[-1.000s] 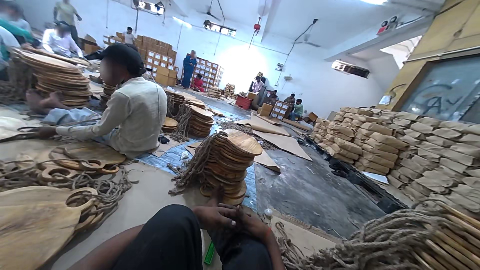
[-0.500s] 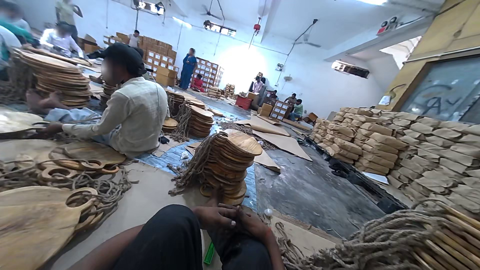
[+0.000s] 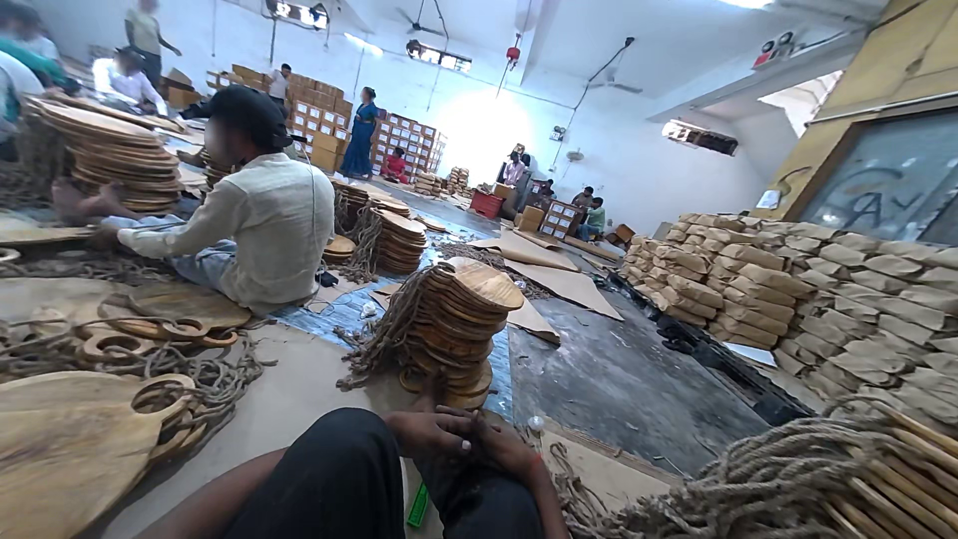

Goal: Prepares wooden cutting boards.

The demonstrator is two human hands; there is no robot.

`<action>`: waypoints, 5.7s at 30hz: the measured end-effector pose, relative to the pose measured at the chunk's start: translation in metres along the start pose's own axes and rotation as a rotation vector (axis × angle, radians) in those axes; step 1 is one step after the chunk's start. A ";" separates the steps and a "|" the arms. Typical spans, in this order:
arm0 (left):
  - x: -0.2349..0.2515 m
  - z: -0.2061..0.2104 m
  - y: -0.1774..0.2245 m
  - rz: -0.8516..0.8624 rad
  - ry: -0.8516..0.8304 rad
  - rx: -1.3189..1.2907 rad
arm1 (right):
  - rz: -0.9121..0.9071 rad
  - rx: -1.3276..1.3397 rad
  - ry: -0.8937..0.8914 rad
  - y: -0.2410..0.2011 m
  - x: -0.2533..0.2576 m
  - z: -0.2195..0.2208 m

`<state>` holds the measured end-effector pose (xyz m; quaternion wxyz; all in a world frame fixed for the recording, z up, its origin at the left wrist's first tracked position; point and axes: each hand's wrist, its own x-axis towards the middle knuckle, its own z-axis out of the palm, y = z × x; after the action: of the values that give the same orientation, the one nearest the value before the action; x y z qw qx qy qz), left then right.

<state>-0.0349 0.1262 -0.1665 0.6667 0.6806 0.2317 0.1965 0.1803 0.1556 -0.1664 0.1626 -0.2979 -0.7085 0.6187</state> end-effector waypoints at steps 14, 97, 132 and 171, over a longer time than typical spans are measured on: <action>0.004 -0.005 -0.008 0.023 -0.010 0.001 | -0.016 0.015 -0.009 -0.002 -0.001 0.002; 0.003 -0.004 -0.007 0.020 0.006 -0.003 | 0.009 -0.025 0.023 -0.003 -0.001 0.001; 0.002 -0.004 -0.007 0.016 0.001 -0.002 | -0.016 -0.039 -0.021 0.000 0.000 0.000; 0.000 -0.002 -0.001 -0.002 -0.006 -0.009 | -0.038 0.006 -0.074 0.003 0.003 -0.003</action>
<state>-0.0362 0.1273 -0.1672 0.6706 0.6781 0.2293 0.1949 0.1802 0.1601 -0.1692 0.1487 -0.2607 -0.7179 0.6282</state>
